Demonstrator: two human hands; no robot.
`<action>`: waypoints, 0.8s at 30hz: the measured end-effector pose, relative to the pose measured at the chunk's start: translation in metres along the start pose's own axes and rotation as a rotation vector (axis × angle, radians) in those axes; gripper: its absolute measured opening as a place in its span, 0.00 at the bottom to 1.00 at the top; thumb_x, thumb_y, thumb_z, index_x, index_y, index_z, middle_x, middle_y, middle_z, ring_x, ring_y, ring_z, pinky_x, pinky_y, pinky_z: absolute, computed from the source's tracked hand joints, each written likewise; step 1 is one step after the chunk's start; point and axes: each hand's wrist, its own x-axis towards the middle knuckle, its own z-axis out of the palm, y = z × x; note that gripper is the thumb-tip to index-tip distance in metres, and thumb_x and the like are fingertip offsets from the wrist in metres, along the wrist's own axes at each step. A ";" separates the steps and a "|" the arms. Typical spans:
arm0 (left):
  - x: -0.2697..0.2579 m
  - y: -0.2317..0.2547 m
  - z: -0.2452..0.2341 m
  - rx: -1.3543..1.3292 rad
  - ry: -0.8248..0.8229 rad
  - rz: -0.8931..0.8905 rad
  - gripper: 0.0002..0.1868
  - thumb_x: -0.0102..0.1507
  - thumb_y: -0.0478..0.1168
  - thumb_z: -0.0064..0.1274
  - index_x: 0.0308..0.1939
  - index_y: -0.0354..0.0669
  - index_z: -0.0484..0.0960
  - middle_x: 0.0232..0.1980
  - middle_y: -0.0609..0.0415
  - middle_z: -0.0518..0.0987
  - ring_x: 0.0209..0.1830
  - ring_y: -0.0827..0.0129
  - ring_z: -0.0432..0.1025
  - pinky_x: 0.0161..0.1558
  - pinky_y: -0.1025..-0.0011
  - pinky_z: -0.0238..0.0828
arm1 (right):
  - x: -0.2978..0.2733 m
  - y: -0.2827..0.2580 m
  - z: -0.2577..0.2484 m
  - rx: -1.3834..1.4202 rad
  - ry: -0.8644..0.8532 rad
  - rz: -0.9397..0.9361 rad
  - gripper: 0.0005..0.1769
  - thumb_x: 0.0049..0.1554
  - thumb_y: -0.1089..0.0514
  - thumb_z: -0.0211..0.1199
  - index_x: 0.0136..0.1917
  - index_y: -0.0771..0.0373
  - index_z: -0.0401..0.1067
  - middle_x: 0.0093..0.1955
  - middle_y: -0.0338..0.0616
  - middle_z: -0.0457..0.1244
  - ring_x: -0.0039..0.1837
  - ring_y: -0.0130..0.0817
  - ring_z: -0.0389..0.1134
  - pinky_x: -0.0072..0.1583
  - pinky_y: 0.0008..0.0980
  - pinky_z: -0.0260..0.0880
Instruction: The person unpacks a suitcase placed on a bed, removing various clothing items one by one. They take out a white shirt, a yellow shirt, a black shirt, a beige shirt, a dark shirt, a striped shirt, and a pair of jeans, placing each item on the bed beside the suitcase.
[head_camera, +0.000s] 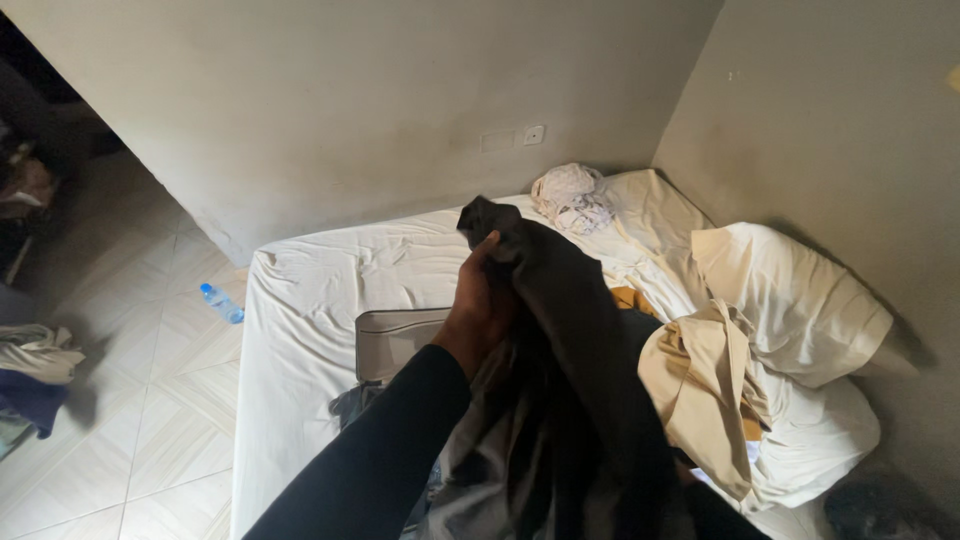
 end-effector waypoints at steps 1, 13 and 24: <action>-0.004 -0.002 0.003 0.112 0.096 -0.013 0.29 0.64 0.60 0.46 0.61 0.47 0.76 0.58 0.50 0.80 0.55 0.57 0.74 0.57 0.61 0.74 | 0.000 -0.004 0.003 0.028 0.005 -0.005 0.20 0.59 0.52 0.62 0.62 0.65 0.73 0.55 0.50 0.71 0.53 0.41 0.71 0.57 0.43 0.73; -0.044 -0.175 -0.065 0.183 0.245 -0.569 0.50 0.60 0.78 0.32 0.75 0.52 0.67 0.70 0.45 0.75 0.64 0.55 0.73 0.62 0.57 0.72 | 0.013 -0.061 -0.078 0.111 0.099 -0.120 0.15 0.61 0.49 0.57 0.54 0.59 0.74 0.47 0.43 0.70 0.47 0.37 0.71 0.53 0.41 0.73; 0.003 -0.227 -0.003 0.299 0.343 -0.519 0.15 0.66 0.43 0.52 0.53 0.41 0.82 0.44 0.49 0.83 0.39 0.60 0.77 0.45 0.59 0.77 | -0.038 -0.083 -0.100 -0.220 0.319 -0.007 0.25 0.67 0.46 0.42 0.61 0.61 0.73 0.56 0.47 0.70 0.56 0.40 0.70 0.60 0.42 0.70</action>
